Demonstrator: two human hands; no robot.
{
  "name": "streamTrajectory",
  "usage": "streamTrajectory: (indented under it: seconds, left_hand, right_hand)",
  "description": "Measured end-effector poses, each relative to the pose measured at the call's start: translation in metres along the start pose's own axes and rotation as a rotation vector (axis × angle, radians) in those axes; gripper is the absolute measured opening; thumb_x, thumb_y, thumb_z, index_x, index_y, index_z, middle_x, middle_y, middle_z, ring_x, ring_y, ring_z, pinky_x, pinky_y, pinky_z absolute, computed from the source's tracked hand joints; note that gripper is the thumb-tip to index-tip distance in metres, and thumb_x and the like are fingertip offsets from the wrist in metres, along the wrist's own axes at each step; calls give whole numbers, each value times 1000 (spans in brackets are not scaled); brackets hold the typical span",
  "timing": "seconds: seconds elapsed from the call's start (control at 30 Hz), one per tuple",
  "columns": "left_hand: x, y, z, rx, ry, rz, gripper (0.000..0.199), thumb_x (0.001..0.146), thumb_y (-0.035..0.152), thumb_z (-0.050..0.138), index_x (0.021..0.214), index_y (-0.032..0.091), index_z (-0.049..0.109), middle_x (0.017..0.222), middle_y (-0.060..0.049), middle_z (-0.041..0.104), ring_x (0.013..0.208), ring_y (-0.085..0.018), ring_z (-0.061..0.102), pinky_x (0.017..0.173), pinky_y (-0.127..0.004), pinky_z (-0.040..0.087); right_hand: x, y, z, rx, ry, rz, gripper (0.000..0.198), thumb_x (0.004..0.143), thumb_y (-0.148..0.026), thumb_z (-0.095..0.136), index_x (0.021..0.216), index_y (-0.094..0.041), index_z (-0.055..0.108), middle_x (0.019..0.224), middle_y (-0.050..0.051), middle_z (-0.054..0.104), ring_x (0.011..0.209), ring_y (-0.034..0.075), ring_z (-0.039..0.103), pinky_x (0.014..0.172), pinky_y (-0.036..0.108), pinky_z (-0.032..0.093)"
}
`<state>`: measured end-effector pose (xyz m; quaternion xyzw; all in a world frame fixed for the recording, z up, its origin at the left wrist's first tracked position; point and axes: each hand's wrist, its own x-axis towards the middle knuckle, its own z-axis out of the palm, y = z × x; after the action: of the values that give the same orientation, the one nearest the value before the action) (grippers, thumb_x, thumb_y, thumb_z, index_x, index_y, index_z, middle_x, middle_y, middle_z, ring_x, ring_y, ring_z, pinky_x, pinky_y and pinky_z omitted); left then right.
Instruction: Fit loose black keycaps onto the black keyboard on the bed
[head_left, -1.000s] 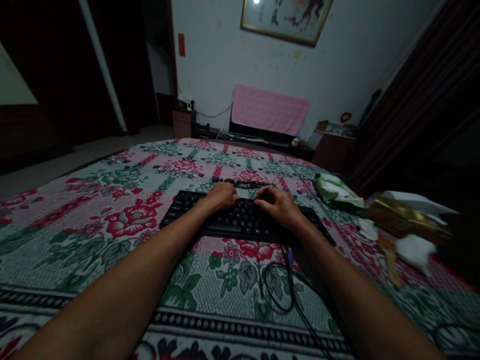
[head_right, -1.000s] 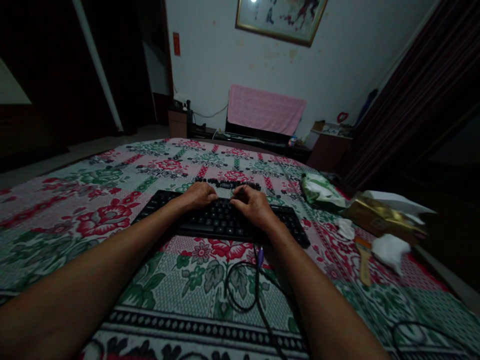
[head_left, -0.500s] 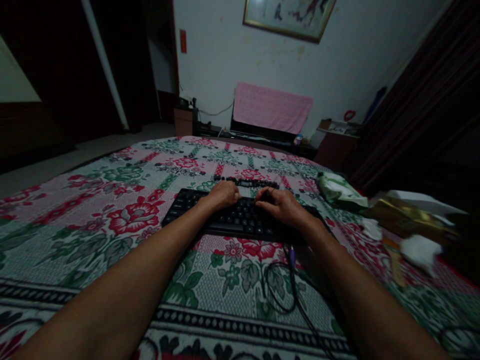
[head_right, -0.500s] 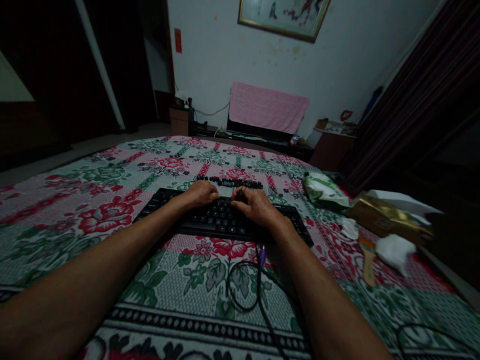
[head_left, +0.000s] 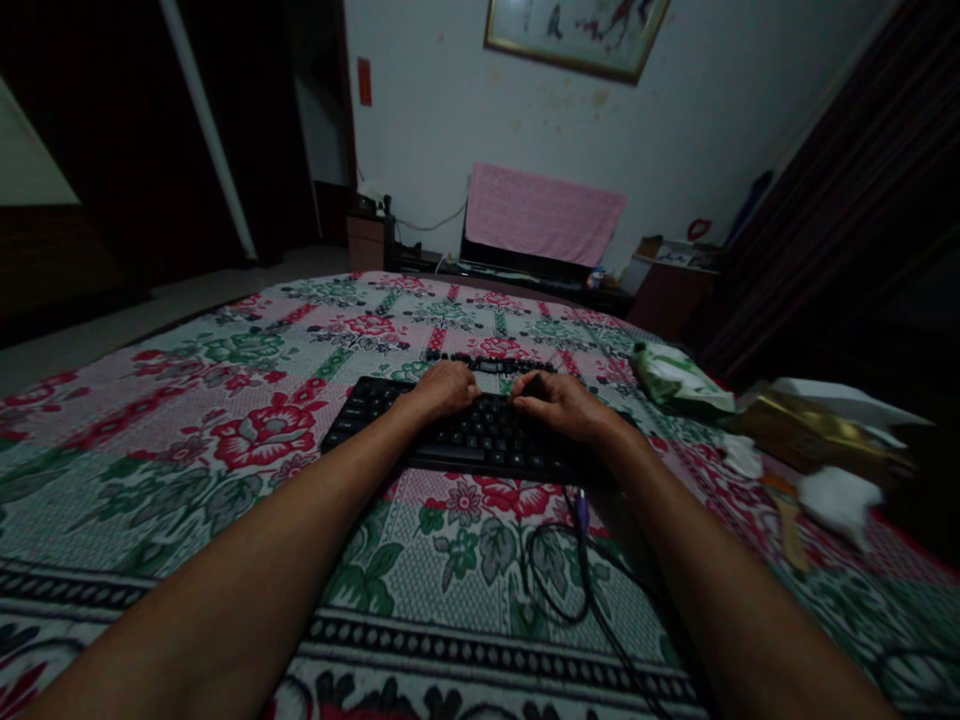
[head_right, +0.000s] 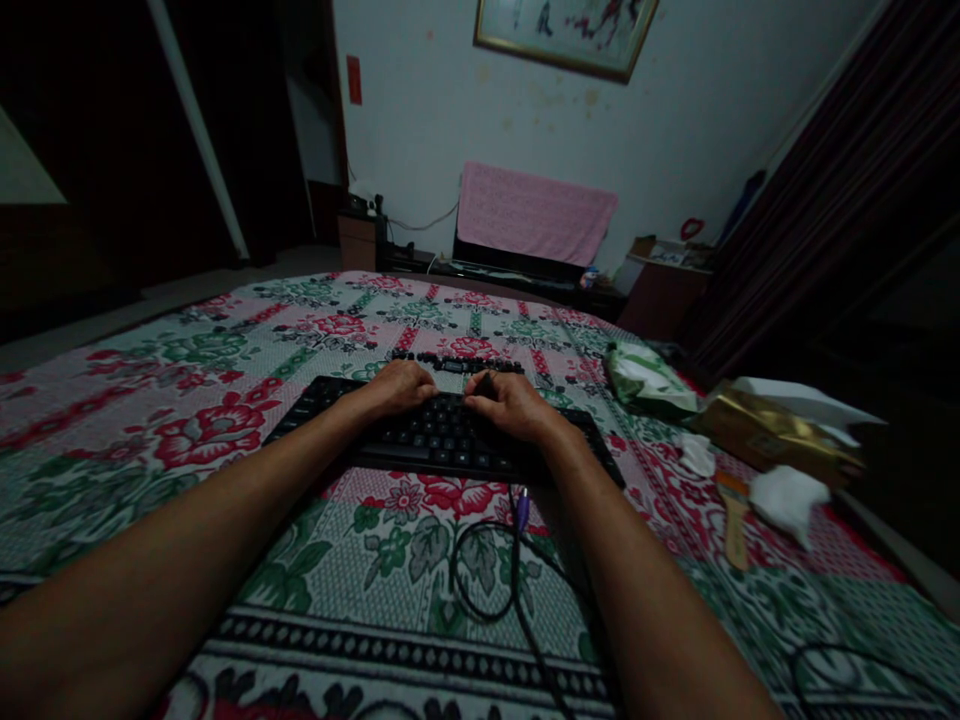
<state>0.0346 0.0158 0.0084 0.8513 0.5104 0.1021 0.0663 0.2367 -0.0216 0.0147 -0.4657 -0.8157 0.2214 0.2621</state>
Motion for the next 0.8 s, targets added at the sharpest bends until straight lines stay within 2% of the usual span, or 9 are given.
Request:
streamTrajectory:
  seconds: [0.27,0.37,0.47,0.57,0.7,0.8]
  left_hand:
    - [3,-4,3,-36,5,4,30,80,31,47,91,19,72,92,-9,71,91,-24,63,77,-28,45]
    - [4,-4,4,-50,38,14,29,79,28,48,96,21,71,95,-7,70,93,-22,62,80,-27,45]
    - [3,-2,4,-39,83,130,35,77,17,47,103,24,68,98,-4,68,95,-19,61,84,-26,44]
    - [2,0,4,-66,95,302,40,73,8,44,100,25,70,98,-1,67,93,-16,60,85,-23,43]
    - [1,0,3,-100,45,492,41,71,6,45,97,25,71,100,-1,64,93,-14,58,86,-23,42]
    - [-1,-1,1,-57,13,557,45,71,6,46,103,28,68,105,-1,62,95,-16,57,88,-26,41]
  right_hand:
    - [-7,-1,4,67,46,15,21,75,-32,56,89,-16,57,77,1,60,69,13,54,65,26,43]
    - [-9,-3,7,107,92,23,21,75,-31,56,89,-16,57,79,1,60,71,13,55,67,26,44]
    - [-11,-4,8,125,120,33,20,75,-31,56,89,-16,57,79,2,60,72,13,55,69,27,44]
    - [-11,-3,8,133,127,42,20,74,-31,57,88,-16,57,79,2,61,72,13,55,68,27,44]
    - [-11,-1,9,204,142,55,20,72,-31,58,85,-16,56,77,1,61,69,13,55,66,27,44]
    - [-11,-3,9,232,124,101,22,70,-32,59,86,-16,55,75,1,61,64,12,54,61,26,43]
